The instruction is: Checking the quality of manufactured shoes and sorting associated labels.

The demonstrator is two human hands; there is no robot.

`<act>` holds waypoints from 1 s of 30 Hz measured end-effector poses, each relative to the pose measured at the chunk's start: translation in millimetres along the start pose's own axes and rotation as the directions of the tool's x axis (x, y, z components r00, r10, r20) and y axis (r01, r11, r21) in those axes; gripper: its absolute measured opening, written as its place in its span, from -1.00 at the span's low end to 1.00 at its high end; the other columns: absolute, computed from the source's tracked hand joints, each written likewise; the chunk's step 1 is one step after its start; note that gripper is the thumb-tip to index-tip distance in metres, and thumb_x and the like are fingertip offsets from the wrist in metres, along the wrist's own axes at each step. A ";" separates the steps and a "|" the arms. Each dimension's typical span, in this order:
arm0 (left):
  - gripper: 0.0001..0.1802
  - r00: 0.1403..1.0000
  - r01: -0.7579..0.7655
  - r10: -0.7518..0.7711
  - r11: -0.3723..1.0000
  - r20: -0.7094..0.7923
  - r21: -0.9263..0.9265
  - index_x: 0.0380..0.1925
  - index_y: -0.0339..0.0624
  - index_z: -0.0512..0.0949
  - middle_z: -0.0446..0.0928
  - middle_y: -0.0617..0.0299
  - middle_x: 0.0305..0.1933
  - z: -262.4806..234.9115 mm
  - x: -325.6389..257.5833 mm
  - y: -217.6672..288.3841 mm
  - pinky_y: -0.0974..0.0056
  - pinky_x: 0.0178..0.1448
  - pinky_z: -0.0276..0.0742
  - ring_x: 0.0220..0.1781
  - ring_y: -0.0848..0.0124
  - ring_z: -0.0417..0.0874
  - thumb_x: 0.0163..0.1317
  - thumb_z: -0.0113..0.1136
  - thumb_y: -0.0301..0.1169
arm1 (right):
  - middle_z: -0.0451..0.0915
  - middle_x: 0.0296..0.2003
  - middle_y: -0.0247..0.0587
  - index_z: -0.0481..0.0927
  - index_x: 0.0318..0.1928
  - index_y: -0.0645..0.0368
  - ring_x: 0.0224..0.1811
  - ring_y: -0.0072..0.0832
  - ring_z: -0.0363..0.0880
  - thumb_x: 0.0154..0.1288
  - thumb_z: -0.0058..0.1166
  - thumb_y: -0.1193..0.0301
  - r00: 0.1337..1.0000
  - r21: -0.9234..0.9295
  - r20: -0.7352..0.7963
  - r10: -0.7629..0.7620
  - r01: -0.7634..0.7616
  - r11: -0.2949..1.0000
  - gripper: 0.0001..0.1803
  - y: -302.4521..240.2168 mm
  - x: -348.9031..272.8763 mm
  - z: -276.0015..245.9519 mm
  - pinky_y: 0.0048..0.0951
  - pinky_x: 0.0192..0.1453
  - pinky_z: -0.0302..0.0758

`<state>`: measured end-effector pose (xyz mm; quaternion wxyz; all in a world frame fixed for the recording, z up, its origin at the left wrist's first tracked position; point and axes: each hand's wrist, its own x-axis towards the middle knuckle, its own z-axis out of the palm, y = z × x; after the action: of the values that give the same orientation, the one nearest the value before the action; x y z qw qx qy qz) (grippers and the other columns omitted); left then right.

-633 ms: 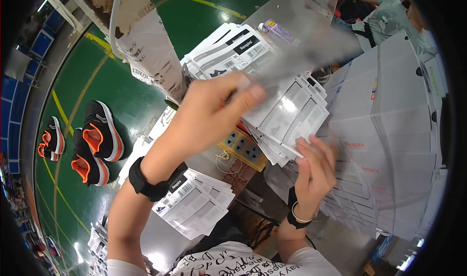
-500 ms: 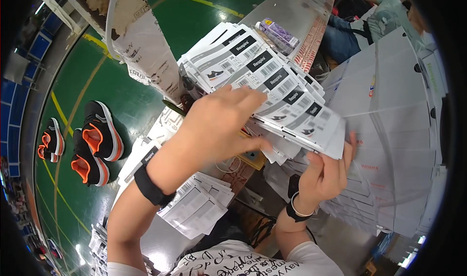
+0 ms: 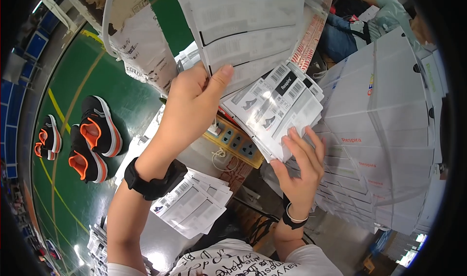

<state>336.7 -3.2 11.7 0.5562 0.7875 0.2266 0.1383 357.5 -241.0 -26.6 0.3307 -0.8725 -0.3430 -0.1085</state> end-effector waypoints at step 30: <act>-0.65 0.992 0.067 -0.077 0.993 -0.096 -0.100 -0.61 -0.46 0.44 0.37 0.17 -0.77 7.2 -2.2 -10.8 0.31 -0.58 0.27 -0.70 0.51 0.32 0.22 0.08 -0.35 | 0.59 -0.19 -0.11 0.53 -0.27 0.32 -0.15 -0.30 0.52 0.17 0.08 0.52 0.913 0.238 -0.372 0.166 -0.079 0.968 -0.87 12.5 33.9 -14.6 -0.37 -0.01 0.40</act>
<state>336.0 -7.1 -0.9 0.5861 0.7432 0.2754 0.1680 391.6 -239.5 -7.7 0.4918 -0.8118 -0.2246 -0.2205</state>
